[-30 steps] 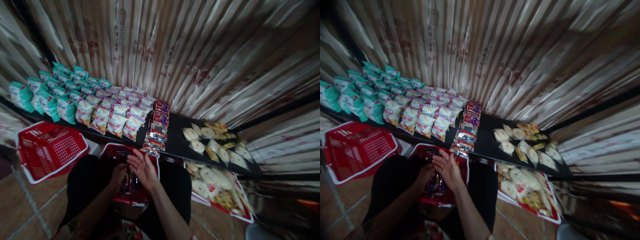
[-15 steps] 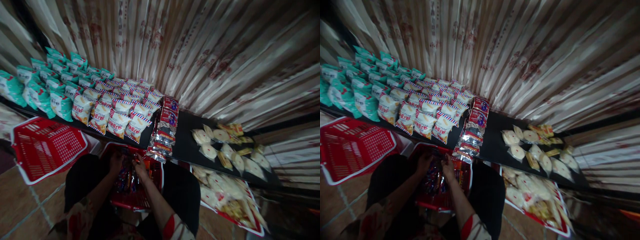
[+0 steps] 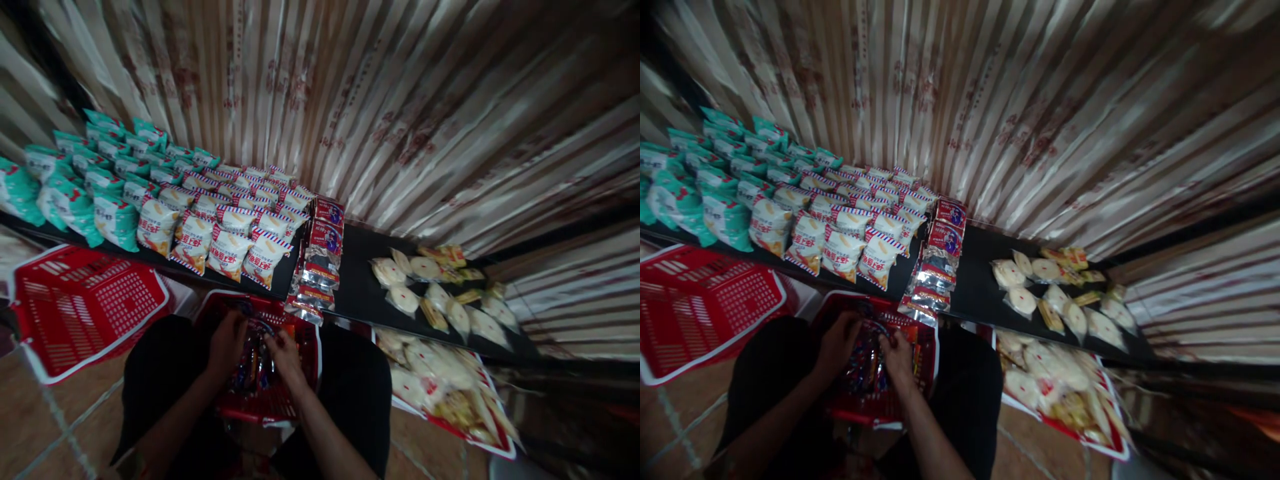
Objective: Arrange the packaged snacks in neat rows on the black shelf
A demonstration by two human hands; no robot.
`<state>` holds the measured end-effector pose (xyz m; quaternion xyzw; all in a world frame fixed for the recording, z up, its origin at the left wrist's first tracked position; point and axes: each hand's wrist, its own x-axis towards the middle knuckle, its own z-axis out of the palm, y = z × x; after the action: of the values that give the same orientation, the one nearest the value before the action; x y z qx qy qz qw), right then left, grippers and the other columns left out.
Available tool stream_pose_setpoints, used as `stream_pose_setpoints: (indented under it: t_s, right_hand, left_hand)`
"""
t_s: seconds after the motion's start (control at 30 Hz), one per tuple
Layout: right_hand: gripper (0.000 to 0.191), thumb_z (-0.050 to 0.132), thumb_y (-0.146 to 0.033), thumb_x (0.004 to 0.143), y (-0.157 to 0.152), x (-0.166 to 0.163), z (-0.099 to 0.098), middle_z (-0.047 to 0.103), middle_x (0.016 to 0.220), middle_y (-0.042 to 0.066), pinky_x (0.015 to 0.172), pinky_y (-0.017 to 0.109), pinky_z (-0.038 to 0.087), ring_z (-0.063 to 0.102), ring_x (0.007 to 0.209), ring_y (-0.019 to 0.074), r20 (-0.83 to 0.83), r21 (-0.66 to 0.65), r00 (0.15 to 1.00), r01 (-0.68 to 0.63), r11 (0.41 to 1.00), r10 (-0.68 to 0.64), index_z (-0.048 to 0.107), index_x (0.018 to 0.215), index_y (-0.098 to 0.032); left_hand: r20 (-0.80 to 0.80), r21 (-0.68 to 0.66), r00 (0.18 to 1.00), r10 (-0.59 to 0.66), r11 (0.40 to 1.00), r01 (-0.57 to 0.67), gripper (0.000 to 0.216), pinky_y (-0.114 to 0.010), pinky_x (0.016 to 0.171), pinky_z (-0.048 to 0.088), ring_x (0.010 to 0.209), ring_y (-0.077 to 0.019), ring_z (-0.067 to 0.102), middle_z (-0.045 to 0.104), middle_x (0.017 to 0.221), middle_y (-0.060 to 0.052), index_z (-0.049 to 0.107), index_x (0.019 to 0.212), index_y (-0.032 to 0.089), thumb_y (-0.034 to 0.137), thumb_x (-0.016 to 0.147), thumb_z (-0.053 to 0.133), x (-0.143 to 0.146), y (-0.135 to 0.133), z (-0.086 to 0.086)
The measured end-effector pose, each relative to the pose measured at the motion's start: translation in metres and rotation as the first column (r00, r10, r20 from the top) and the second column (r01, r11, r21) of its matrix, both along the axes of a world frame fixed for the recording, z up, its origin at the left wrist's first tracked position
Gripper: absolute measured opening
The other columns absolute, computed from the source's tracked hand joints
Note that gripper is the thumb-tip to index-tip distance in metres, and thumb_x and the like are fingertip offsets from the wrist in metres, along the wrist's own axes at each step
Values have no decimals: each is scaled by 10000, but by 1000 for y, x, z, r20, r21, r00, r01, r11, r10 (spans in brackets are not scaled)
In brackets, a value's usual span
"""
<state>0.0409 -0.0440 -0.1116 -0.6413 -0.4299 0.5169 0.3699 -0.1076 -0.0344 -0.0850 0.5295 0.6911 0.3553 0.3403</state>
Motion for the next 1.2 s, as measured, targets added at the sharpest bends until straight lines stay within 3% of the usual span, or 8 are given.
stream_pose_setpoints:
  t_s: [0.2, 0.3, 0.43, 0.57, 0.77, 0.87, 1.0, 1.2]
  right_hand:
    - [423, 747, -507, 594, -25, 11, 37, 708, 817, 23, 737, 341, 493, 640, 758, 208, -305, -20, 949, -89, 996, 78, 676, 877, -201]
    - [402, 728, -521, 629, -33, 18, 45, 708, 793, 25, 733, 346, 489, 639, 740, 209, -303, 14, 942, -146, 989, 143, 687, 855, -192]
    - [421, 713, -558, 628, -37, 24, 53, 702, 752, 21, 727, 346, 494, 636, 721, 209, -280, 79, 950, -121, 990, 139, 698, 823, -185]
    - [426, 709, -547, 641, -36, 30, 65, 707, 782, 26, 753, 361, 502, 645, 739, 212, -330, 125, 938, -69, 990, 107, 691, 864, -185]
    - [424, 740, -497, 629, -30, 47, 96, 705, 761, 19, 696, 336, 515, 647, 690, 200, -413, 125, 911, 58, 990, -1, 671, 912, -189]
    - [408, 752, -470, 625, -23, 59, 110, 706, 760, 11, 670, 320, 516, 643, 654, 183, -452, 142, 891, 119, 983, -42, 659, 912, -195]
    - [373, 746, -432, 651, -14, 76, 122, 710, 777, 9, 658, 292, 513, 647, 660, 171, -455, 165, 887, 176, 970, -83, 646, 921, -195]
    - [461, 735, -427, 674, -14, 96, 114, 714, 867, 33, 689, 312, 526, 667, 788, 210, -525, 102, 822, 319, 942, -221, 577, 1049, -212]
  left_hand:
    - [117, 81, 991, -70, 995, 61, 204, -264, 620, 460, 650, -151, 591, 601, 705, 16, 504, 809, 214, 399, 833, 423, -3, -23, 40]
    - [145, 127, 989, -38, 992, 20, 211, -256, 621, 456, 656, -147, 583, 591, 696, 19, 495, 775, 209, 409, 825, 446, 2, -26, 57]
    - [267, 196, 960, -82, 980, 30, 184, -243, 602, 464, 637, -138, 584, 577, 670, 25, 494, 795, 206, 385, 825, 464, 14, -22, 72]
    - [400, 178, 907, -132, 982, 64, 198, -264, 671, 509, 754, -157, 633, 645, 809, -26, 511, 919, 192, 361, 822, 477, 24, -15, 77]
    - [269, 149, 946, -180, 978, 143, 433, -299, 691, 519, 831, -171, 629, 639, 1036, -94, 464, 1192, 173, 372, 808, 491, 38, -15, 84]
    - [229, 105, 941, -250, 967, 231, 393, -284, 705, 510, 808, -159, 629, 657, 1006, -71, 511, 1146, 190, 355, 789, 514, 49, -17, 88]
    - [291, 69, 879, -379, 924, 375, 288, -253, 709, 489, 768, -146, 631, 685, 857, -25, 578, 1032, 200, 321, 776, 527, 63, -15, 84]
    - [294, 56, 875, -384, 921, 385, 204, -230, 628, 447, 664, -131, 599, 654, 754, -4, 599, 919, 184, 284, 764, 514, 91, -5, 84]
